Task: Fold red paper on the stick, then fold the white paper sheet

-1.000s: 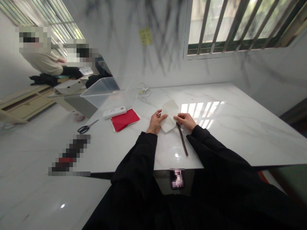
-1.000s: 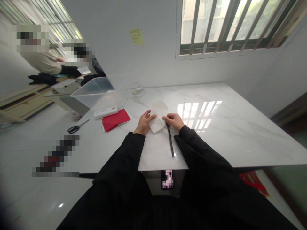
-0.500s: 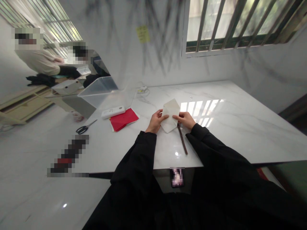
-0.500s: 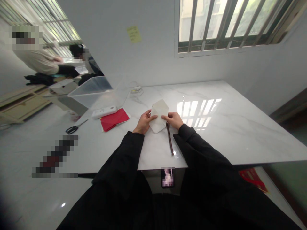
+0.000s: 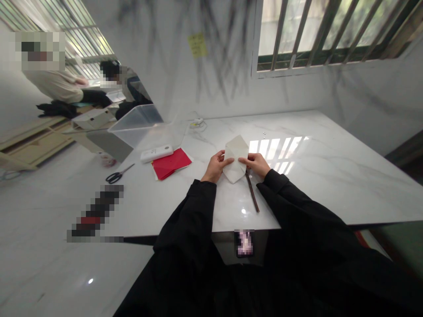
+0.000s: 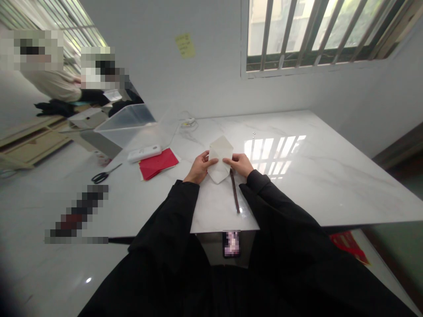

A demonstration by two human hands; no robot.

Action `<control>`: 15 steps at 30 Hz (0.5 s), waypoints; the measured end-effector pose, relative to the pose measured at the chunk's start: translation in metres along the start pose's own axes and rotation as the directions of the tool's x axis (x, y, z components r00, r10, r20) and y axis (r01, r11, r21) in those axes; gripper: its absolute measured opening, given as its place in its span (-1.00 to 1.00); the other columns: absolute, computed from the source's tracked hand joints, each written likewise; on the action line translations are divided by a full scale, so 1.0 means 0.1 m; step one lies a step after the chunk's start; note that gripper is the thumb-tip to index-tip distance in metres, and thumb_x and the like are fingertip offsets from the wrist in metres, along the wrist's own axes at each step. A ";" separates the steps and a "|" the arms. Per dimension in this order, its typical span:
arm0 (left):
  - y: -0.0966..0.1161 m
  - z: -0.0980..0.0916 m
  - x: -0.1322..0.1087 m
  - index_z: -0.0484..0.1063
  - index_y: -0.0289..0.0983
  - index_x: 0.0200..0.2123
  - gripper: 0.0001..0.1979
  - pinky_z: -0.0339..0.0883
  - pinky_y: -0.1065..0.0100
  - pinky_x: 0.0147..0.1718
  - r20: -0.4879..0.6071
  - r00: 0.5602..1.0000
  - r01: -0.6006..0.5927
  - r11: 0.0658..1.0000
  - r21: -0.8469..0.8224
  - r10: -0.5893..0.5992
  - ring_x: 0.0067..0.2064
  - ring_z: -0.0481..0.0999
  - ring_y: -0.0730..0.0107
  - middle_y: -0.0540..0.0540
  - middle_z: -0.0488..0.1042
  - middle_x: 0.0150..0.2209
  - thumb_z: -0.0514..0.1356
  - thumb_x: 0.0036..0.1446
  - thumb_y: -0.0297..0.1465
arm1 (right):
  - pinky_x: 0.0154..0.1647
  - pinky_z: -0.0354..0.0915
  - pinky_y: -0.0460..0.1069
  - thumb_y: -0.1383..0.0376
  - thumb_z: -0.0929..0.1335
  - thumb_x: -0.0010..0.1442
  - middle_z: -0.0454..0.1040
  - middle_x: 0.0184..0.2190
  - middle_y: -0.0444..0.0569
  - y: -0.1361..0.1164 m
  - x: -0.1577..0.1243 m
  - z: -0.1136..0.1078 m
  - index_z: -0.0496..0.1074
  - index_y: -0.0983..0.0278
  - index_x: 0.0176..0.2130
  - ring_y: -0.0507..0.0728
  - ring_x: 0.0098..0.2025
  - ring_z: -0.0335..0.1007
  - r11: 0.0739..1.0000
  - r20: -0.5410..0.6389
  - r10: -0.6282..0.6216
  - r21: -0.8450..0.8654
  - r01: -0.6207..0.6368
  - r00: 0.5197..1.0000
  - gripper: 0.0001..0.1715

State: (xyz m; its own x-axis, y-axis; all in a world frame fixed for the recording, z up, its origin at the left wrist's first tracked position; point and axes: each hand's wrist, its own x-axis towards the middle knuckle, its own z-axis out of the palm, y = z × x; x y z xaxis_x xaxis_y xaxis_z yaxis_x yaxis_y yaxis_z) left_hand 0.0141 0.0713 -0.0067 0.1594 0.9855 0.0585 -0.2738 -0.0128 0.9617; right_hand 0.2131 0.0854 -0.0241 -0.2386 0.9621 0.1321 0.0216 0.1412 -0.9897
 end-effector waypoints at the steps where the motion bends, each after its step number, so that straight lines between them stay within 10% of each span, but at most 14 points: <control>1: 0.00 0.00 0.00 0.47 -0.31 0.02 -0.33 0.48 0.17 -0.12 0.003 1.000 0.000 1.000 0.004 0.000 -0.20 0.64 0.15 -0.21 0.65 -0.15 0.56 -0.17 -0.25 | -0.50 0.08 -0.03 -0.14 0.53 -0.01 0.40 -0.58 -0.11 0.00 0.00 0.00 0.58 0.33 -0.39 0.01 -0.53 0.15 1.000 -0.002 0.005 -0.002 -0.005 1.000 -0.43; 15: -0.04 -0.01 0.02 0.51 -0.32 0.01 -0.34 0.49 0.17 -0.08 0.044 0.999 -0.015 0.999 0.044 0.013 -0.13 0.65 0.12 -0.25 0.65 -0.08 0.57 -0.17 -0.25 | -0.57 0.08 -0.04 -0.17 0.53 -0.05 0.44 -0.60 -0.06 -0.02 -0.01 0.02 0.56 0.36 -0.45 0.01 -0.57 0.17 0.999 -0.006 0.035 -0.035 -0.035 0.999 -0.38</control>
State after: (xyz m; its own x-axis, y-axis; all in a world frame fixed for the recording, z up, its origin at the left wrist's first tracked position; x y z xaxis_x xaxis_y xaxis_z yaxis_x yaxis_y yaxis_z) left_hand 0.0144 0.0737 -0.0106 0.1977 0.9767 0.0831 -0.2338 -0.0353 0.9716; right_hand 0.2116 0.0838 -0.0227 -0.2323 0.9677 0.0977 0.0643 0.1155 -0.9912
